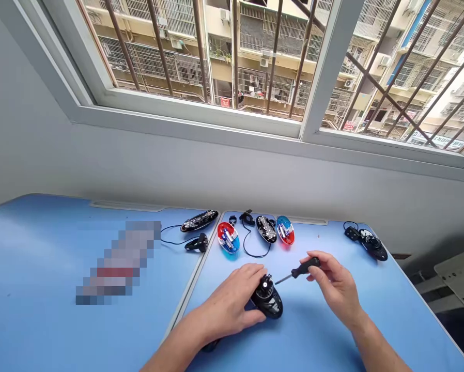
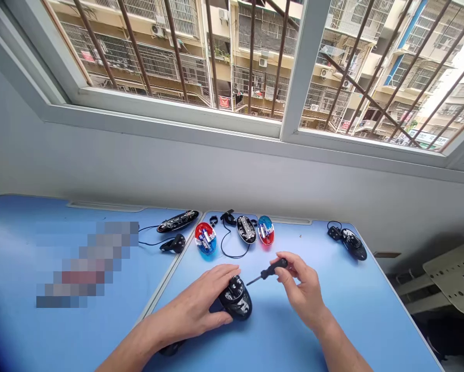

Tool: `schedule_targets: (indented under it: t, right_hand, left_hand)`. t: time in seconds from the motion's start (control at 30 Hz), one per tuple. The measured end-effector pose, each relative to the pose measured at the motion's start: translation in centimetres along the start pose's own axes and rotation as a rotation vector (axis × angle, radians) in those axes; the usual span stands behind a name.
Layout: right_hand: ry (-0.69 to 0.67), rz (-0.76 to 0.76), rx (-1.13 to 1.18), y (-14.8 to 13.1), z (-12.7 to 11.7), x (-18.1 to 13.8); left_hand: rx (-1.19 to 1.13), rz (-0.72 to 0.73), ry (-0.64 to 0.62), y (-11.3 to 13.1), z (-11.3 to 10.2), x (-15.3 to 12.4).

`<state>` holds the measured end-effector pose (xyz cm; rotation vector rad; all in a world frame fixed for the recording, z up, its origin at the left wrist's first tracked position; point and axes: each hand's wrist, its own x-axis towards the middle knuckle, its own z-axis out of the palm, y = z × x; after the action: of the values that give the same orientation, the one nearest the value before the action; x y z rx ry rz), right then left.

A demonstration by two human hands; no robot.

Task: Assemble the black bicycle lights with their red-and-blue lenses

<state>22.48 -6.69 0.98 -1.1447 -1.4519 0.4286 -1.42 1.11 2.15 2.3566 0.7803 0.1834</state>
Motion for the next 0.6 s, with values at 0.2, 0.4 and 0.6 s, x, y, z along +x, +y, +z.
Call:
schedule_targets:
  t: [0.2, 0.4, 0.6]
  right_hand:
    - [0.034, -0.058, -0.089, -1.1, -1.5, -0.2]
    - [-0.064, -0.247, -0.256, -2.5, -1.0, 0.0]
    - [-0.104, -0.317, -0.308, -2.9, -0.8, 0.3]
  left_hand:
    - [0.023, -0.120, 0.009, 1.3, -0.4, -0.1]
    - [0.063, -0.160, 0.014, 1.5, 0.0, 0.2]
    - [0.039, -0.067, 0.040, 0.8, 0.7, 0.2]
